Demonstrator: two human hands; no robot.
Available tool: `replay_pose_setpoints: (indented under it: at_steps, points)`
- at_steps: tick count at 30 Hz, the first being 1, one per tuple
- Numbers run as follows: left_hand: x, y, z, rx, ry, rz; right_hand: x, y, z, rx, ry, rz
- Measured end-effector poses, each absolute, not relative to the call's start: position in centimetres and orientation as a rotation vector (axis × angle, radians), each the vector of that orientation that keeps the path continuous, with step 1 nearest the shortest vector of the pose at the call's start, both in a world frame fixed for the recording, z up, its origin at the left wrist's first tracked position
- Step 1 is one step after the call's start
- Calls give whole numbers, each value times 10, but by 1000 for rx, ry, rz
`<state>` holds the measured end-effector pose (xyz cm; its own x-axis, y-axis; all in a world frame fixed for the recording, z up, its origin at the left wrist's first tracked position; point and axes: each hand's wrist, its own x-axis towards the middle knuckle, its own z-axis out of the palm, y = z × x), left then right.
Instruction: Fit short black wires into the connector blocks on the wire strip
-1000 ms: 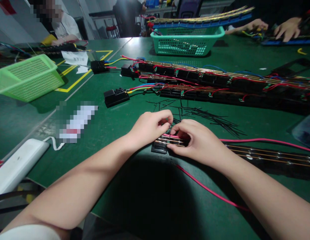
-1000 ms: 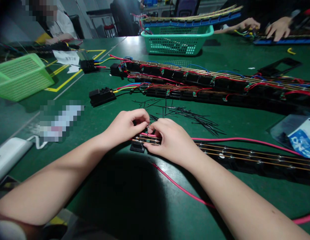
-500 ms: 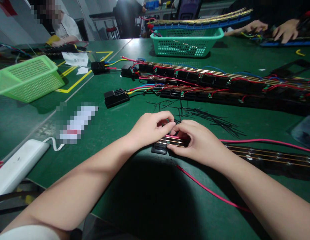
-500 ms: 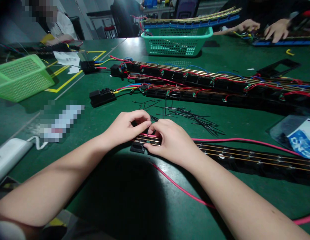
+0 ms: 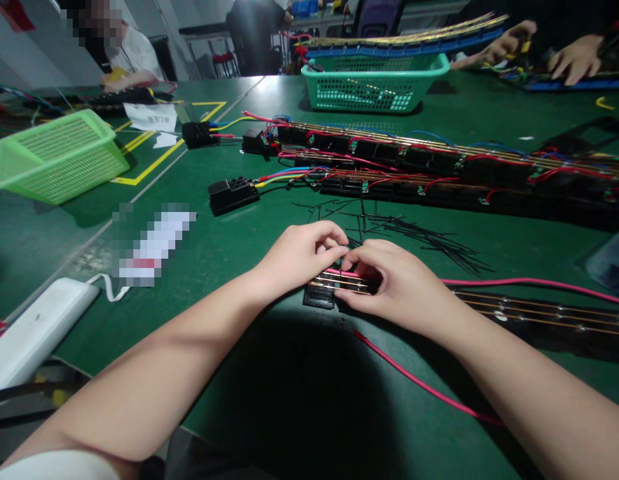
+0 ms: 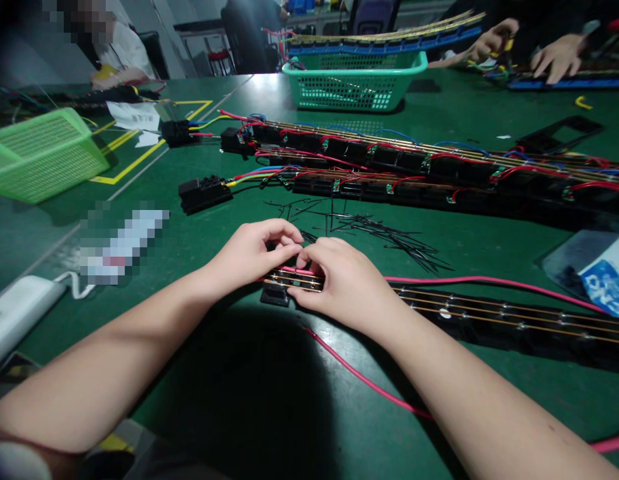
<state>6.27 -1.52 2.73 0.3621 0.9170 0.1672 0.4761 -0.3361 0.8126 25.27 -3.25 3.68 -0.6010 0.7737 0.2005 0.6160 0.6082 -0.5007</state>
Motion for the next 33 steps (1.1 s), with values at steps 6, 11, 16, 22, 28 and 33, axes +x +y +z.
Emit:
replay_pose_setpoints:
  at_steps: [6,11,16,22,28,33]
  points:
    - [62,-13,27,1911,1231,861,253,-33,36,-1115,-2431,545]
    - [62,-14,27,1954,1257,886,253,-33,37,-1112,-2424,548]
    - [61,-14,27,1997,1251,898,252,-33,37,-1119,-2432,554]
    - [63,-15,29,2025,1248,870,252,-32,37,-1131,-2429,555]
    - [63,-16,29,2067,1257,844,252,-31,37,-1114,-2438,527]
    - [63,-17,30,2105,1266,826,252,-32,37,-1116,-2444,530]
